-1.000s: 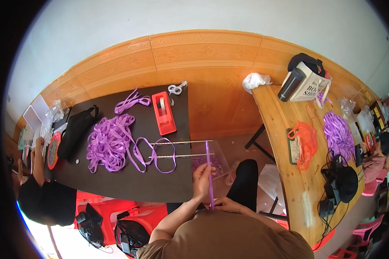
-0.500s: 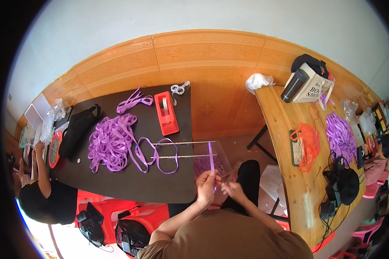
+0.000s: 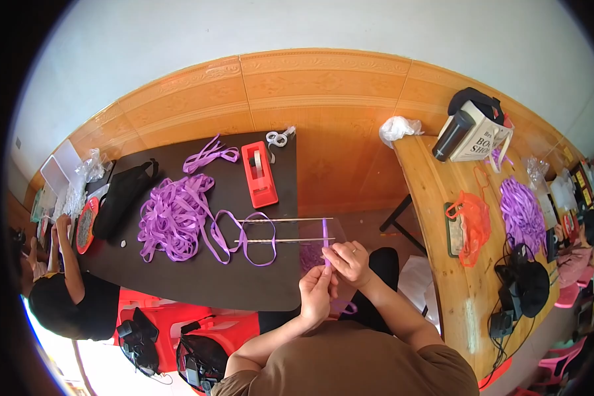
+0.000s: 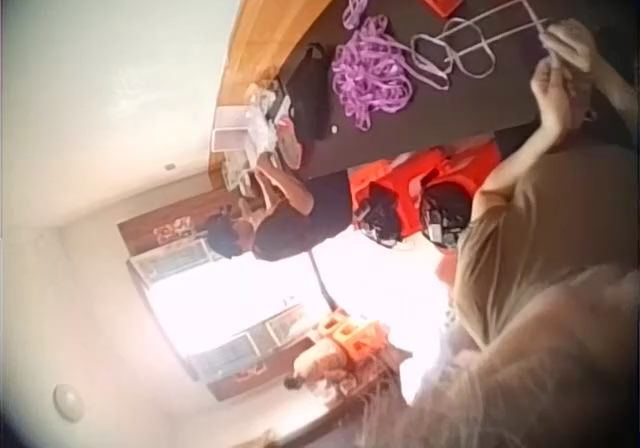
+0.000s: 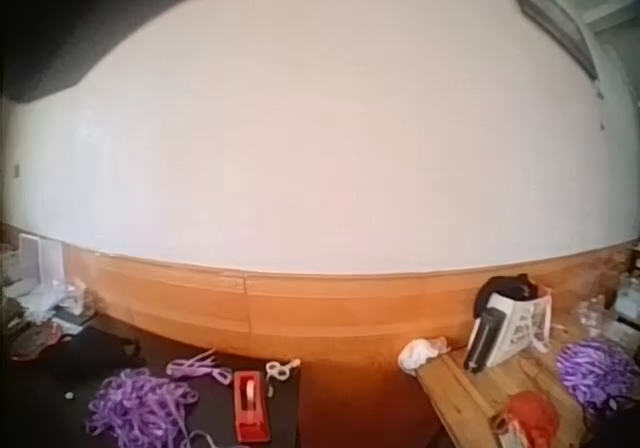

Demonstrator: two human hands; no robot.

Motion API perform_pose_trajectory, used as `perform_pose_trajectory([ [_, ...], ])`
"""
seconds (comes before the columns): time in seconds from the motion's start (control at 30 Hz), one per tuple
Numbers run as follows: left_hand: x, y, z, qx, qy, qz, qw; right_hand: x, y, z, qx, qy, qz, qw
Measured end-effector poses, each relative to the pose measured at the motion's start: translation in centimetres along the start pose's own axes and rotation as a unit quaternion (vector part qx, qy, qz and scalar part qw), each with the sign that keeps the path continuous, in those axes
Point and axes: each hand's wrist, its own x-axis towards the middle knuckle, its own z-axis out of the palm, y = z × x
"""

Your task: Tying purple ribbons onto metal rods at a workshop table.

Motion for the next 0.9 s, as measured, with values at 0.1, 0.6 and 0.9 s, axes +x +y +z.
perform_pose_trajectory([
  [0.1,-0.5,1.0,0.0,0.025,-0.016,-0.014,0.999,0.5,-0.6,-0.1,0.005,0.013,0.007,1.000],
  [0.6,-0.5,13.8,5.0,-0.017,-0.037,0.431,0.902,7.9,4.2,0.2,0.437,-0.082,0.503,0.741],
  [0.9,1.3,-2.3,-3.4,0.167,-0.151,-0.057,0.973,7.1,9.3,3.6,0.541,-0.190,0.581,0.578],
])
